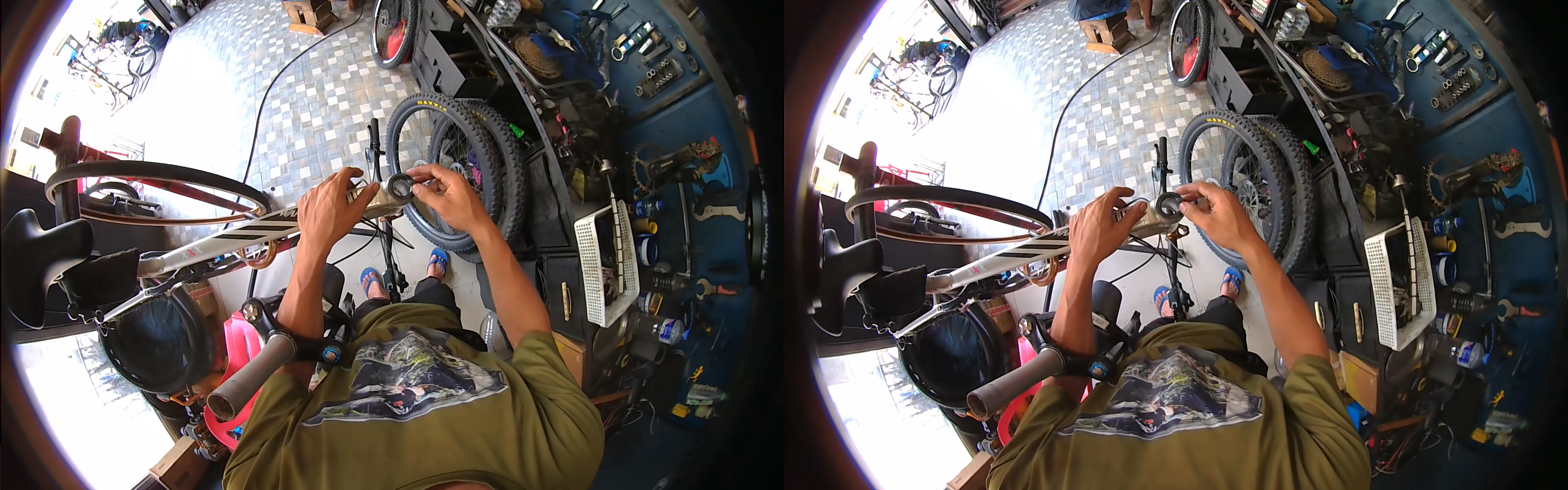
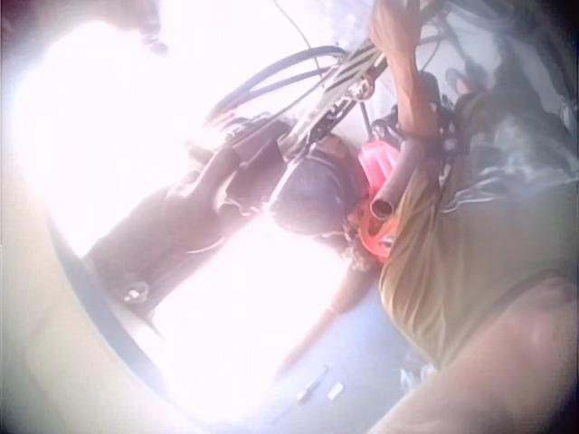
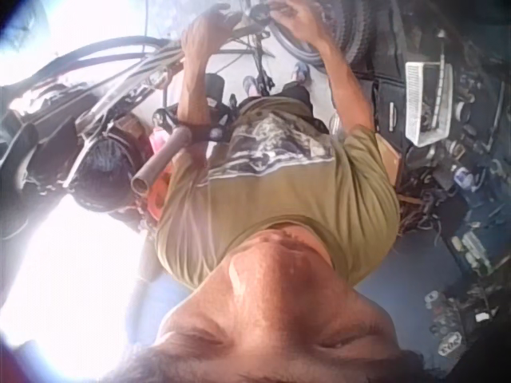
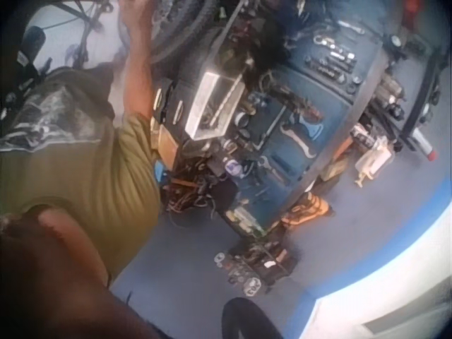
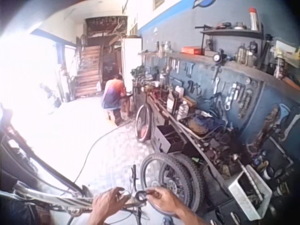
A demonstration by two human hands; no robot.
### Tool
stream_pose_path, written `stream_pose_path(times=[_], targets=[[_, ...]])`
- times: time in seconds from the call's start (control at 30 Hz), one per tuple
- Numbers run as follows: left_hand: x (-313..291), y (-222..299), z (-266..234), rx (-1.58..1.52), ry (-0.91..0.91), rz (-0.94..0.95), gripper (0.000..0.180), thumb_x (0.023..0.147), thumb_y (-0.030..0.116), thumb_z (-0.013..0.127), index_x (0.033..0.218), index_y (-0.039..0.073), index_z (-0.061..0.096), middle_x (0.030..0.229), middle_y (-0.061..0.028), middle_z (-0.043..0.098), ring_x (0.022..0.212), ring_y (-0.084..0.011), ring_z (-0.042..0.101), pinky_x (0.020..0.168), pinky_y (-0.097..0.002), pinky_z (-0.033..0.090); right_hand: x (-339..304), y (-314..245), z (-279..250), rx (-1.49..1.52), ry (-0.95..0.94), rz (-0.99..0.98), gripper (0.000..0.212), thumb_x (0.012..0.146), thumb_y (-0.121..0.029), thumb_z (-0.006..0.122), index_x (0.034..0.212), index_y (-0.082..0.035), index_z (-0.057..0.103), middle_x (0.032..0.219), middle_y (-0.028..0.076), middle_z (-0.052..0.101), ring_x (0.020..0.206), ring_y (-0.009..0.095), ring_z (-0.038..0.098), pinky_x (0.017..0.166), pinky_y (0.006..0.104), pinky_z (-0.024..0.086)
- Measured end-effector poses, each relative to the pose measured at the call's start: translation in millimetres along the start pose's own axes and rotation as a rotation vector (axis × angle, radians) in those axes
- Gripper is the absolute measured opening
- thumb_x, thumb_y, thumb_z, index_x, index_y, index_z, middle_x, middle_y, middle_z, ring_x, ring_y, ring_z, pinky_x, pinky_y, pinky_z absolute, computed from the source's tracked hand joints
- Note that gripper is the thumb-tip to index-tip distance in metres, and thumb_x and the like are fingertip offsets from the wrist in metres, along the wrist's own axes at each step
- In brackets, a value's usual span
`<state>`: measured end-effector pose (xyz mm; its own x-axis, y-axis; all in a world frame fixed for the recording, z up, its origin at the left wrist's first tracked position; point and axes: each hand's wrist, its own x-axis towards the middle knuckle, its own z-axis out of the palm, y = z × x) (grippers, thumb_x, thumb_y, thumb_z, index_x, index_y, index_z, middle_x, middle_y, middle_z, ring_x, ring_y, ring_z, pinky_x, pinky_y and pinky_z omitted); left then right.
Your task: The person wipes the bicycle handlebar stem with a cloth, then inserts and secures the stem into the fork steerer tube. They install the handlebar, align it, and tighten the stem bolts using a hex key. The person then attaches handlebar grips and adjusts the brake lever.
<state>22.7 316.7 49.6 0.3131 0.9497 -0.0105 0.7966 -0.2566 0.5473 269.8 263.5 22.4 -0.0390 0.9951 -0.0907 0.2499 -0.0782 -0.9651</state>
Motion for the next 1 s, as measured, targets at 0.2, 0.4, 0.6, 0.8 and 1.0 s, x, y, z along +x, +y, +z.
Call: stream_pose_path(times=[0.2,0.4,0.6,0.8,1.0], targets=[[0,3,3,-0.015,0.097,0.070,0.046,0.094,0.053,0.072,0.117,0.013,0.075,0.110,-0.0090,0.077,0.095,-0.0320,0.075,0.081,-0.0442,0.057,9,3,-3,-0.023,-0.064,0.011,0.037,0.095,-0.013,0.074,0.129,0.000,0.069,0.115,0.008,0.074,0.094,0.013,0.067,0.087,0.0294,0.054],[4,11,11,-0.055,0.073,0.117,0.045,0.090,0.053,0.074,0.104,0.011,0.079,0.096,-0.0106,0.076,0.091,-0.0338,0.074,0.082,-0.0449,0.055,12,5,-4,-0.005,-0.073,0.010,0.035,0.095,-0.013,0.073,0.128,-0.001,0.070,0.113,0.007,0.074,0.092,0.011,0.066,0.084,0.0283,0.054],[6,15,15,-0.029,0.091,0.113,0.043,0.088,0.052,0.076,0.095,0.010,0.079,0.087,-0.0103,0.076,0.088,-0.0334,0.073,0.083,-0.0443,0.055,12,10,1,0.053,-0.026,0.008,0.030,0.096,-0.014,0.074,0.122,0.001,0.070,0.102,0.007,0.074,0.083,0.013,0.066,0.078,0.0300,0.056],[10,17,21,-0.013,0.102,0.101,0.040,0.086,0.049,0.077,0.091,0.009,0.077,0.086,-0.0100,0.077,0.086,-0.0331,0.072,0.082,-0.0445,0.054,14,7,2,0.037,-0.023,-0.001,0.027,0.095,-0.012,0.074,0.119,0.001,0.071,0.101,0.008,0.074,0.083,0.013,0.068,0.076,0.0310,0.057],[11,15,21,-0.032,0.103,0.119,0.038,0.085,0.047,0.078,0.091,0.010,0.076,0.085,-0.0100,0.077,0.085,-0.0331,0.072,0.081,-0.0448,0.054,21,5,-4,-0.004,-0.056,0.000,0.024,0.096,-0.016,0.072,0.112,0.001,0.073,0.093,0.008,0.075,0.080,0.015,0.068,0.077,0.0320,0.056]])
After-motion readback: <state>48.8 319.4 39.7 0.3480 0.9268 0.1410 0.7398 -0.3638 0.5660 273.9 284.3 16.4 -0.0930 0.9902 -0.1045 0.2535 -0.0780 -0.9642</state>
